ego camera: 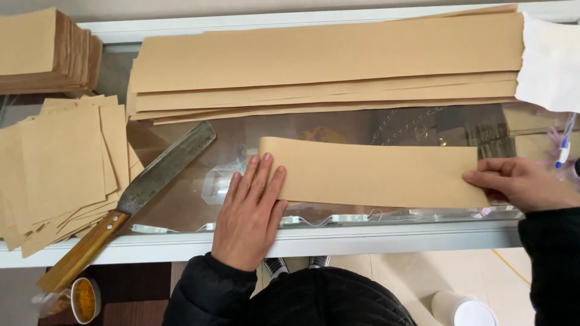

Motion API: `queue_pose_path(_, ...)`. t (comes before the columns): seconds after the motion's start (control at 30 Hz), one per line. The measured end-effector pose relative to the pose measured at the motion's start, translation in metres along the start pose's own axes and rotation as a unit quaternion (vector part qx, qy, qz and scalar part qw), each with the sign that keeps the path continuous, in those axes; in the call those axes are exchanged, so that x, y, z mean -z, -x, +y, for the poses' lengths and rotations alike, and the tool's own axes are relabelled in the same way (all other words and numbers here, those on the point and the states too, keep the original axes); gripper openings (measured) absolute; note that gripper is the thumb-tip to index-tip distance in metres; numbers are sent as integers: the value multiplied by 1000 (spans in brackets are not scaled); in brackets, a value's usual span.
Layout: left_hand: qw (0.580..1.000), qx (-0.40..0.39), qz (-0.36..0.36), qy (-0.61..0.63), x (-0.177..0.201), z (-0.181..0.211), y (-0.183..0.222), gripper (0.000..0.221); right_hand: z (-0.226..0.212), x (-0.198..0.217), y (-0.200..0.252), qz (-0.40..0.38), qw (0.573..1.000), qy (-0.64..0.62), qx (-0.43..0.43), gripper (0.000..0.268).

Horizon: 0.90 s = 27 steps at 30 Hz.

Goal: Folding long strips of brown paper and cutting them into smaller sections using a knife to prepare paper bags.

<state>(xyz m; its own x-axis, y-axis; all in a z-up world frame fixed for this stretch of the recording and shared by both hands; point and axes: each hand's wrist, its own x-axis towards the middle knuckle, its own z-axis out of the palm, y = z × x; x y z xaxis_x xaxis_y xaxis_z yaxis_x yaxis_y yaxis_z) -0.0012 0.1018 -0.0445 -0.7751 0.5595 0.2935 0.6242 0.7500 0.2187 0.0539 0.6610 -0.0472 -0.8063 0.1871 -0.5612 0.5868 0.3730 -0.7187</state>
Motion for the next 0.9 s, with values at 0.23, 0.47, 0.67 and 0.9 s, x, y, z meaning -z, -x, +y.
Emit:
queue_pose_path(0.23, 995, 77, 36, 47, 10, -17, 15, 65, 8, 4, 1, 54, 998, -2, 13, 41)
queue_pose_path(0.47, 985, 156, -8, -80, 31, -60, 34, 40, 4, -3, 0, 37, 999, -22, 4, 39)
queue_pose_path(0.67, 992, 36, 116, 35, 29, -5, 1, 44, -21, -22, 2, -17, 998, -52, -31, 34)
queue_pose_path(0.9, 999, -42, -3, -32, -4, -7, 6, 59, -51, -34, 17, -6, 999, 37, -15, 45)
